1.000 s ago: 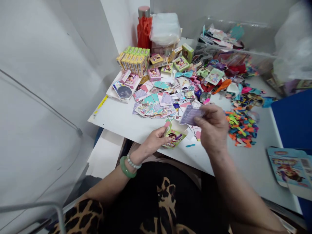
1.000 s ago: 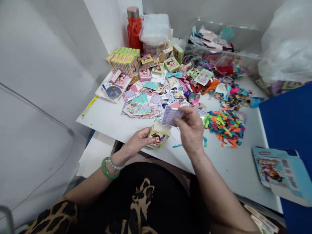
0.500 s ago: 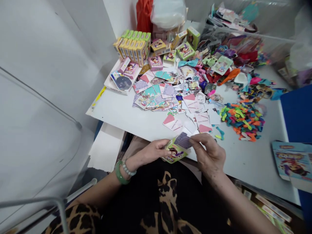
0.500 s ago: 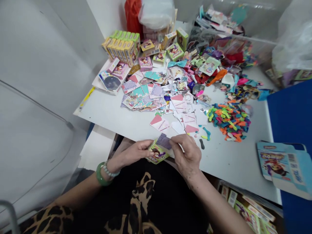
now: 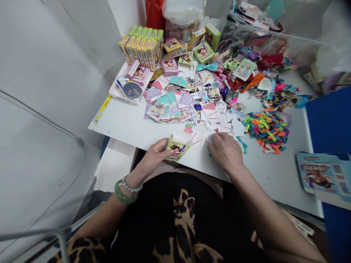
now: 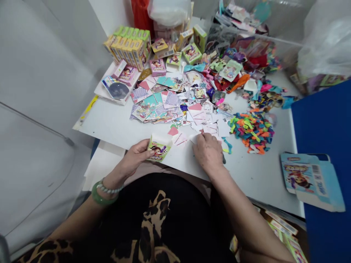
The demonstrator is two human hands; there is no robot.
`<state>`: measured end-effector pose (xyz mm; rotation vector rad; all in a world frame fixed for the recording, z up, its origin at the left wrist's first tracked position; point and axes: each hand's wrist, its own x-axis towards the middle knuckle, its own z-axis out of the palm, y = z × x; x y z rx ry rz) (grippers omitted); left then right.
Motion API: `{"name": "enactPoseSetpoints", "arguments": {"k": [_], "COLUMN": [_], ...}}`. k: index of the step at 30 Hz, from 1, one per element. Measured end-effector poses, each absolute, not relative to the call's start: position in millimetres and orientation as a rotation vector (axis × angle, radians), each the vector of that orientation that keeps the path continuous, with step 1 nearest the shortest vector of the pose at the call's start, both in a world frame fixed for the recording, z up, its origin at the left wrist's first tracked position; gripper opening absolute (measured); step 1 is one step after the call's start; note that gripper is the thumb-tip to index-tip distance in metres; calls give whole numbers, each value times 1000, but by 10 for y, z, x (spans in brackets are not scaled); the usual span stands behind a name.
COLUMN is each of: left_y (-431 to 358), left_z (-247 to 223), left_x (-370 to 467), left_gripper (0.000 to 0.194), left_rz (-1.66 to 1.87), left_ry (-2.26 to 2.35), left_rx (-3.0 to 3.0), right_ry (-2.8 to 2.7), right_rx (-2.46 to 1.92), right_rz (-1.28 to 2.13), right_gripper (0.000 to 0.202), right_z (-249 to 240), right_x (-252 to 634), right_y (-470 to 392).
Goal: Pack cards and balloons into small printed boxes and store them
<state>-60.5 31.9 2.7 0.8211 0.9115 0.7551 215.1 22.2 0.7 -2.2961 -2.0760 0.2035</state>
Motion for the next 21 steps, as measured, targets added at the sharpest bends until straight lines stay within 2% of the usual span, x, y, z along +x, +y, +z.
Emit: {"name": "enactPoseSetpoints", "arguments": {"k": [6,9,14,21], "left_y": [346,344,382,433], "left_z": [39,64,81,84], "left_x": [-469,-407,-278,-75], "left_gripper": [42,38,37,38], "left_rz": [729,693,677,641], "left_ry": [868,861,845,827], "left_rx": [806,811,837,868], "right_ry": [-2204,-1781,-940,-854], "right_rx": [-2313,-2214,-1735,-1520], "right_rz": [173,313,841,949], "right_gripper": [29,24,27,22], "right_z": [19,50,202,417], "right_x": [2133,2275,2487,2422], "right_y": [389,447,472,341]}}
